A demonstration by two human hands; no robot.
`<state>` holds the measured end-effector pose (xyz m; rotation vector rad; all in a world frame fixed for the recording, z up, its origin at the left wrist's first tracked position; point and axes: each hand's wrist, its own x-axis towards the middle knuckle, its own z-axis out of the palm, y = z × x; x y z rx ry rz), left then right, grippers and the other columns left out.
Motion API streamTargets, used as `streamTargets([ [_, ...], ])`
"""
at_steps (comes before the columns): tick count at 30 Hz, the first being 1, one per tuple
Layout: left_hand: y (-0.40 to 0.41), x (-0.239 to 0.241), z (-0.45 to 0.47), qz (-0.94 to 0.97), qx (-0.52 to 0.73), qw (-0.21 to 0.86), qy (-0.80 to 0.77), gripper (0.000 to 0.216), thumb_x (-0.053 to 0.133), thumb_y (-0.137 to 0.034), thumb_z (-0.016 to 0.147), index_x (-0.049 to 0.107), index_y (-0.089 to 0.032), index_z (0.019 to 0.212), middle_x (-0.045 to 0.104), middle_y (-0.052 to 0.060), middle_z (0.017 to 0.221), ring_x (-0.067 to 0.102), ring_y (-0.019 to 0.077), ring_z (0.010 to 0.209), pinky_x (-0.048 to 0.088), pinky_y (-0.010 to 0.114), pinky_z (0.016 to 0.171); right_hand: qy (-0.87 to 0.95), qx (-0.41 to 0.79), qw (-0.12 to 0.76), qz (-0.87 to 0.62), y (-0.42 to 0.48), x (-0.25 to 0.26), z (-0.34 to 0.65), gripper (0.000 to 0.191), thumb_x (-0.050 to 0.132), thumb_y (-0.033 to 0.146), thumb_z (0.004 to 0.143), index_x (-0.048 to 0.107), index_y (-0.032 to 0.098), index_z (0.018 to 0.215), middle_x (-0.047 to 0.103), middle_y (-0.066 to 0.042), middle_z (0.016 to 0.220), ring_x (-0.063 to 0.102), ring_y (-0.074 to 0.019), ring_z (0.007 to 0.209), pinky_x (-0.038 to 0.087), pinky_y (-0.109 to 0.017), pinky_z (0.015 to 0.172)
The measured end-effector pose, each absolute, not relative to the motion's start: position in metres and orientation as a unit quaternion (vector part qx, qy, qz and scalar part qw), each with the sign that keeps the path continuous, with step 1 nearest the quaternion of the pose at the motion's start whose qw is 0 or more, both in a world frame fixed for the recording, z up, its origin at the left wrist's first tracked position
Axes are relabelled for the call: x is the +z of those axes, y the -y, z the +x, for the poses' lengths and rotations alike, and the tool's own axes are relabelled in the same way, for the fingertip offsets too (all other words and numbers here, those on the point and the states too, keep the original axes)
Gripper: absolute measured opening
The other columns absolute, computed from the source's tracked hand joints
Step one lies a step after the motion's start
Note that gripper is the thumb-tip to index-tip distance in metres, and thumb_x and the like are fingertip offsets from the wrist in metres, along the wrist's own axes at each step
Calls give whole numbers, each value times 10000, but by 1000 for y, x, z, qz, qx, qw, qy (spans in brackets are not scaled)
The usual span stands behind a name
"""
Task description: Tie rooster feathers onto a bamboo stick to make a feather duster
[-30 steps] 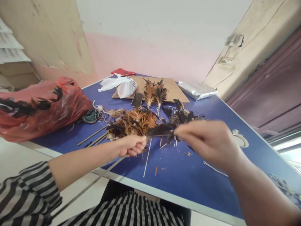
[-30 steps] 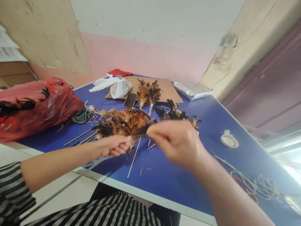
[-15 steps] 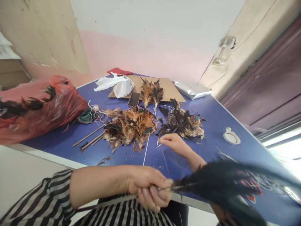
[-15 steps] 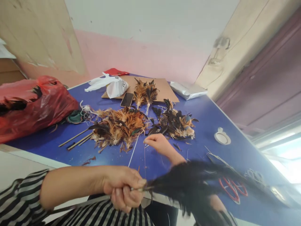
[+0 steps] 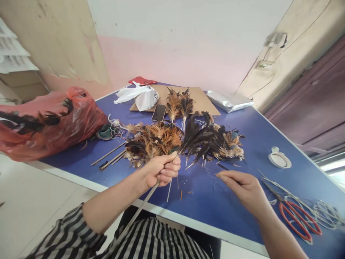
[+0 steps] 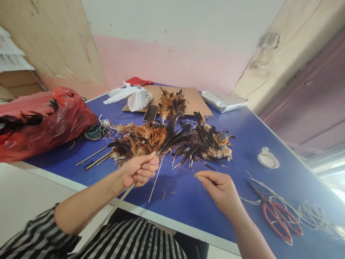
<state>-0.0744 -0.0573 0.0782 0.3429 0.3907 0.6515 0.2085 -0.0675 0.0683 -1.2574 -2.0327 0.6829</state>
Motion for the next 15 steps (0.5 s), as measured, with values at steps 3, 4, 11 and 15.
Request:
streamTargets([
  [3, 57, 71, -56, 141, 287, 935, -155, 305, 416, -314, 886, 408, -127, 645, 186, -83, 501, 151, 5, 330, 47, 99, 270, 744, 364, 262, -494, 64, 38, 210, 256, 545, 368, 811, 713, 175, 809, 711, -58, 810, 649, -207, 751, 507, -292, 682],
  [4, 56, 70, -52, 137, 278, 938, -152, 301, 418, -306, 884, 408, -126, 642, 185, -82, 500, 151, 5, 330, 46, 99, 271, 745, 392, 237, -486, 63, 33, 208, 261, 537, 370, 813, 713, 177, 800, 709, -55, 799, 647, -207, 751, 506, -303, 694],
  [11, 54, 71, -34, 169, 245, 931, -210, 295, 411, -322, 877, 412, -134, 650, 201, -81, 503, 136, 13, 334, 54, 110, 273, 700, 412, 358, -461, 48, 61, 182, 394, 636, 384, 736, 615, 220, 1094, 595, -78, 1182, 513, -242, 1119, 368, -399, 974],
  [15, 53, 71, -28, 196, 241, 912, -269, 301, 406, -353, 872, 413, -144, 655, 211, -85, 492, 124, 19, 333, 64, 114, 271, 644, 553, 376, -372, 51, 63, 152, 279, 603, 387, 775, 619, 180, 963, 649, -48, 950, 592, -158, 863, 462, -289, 783],
])
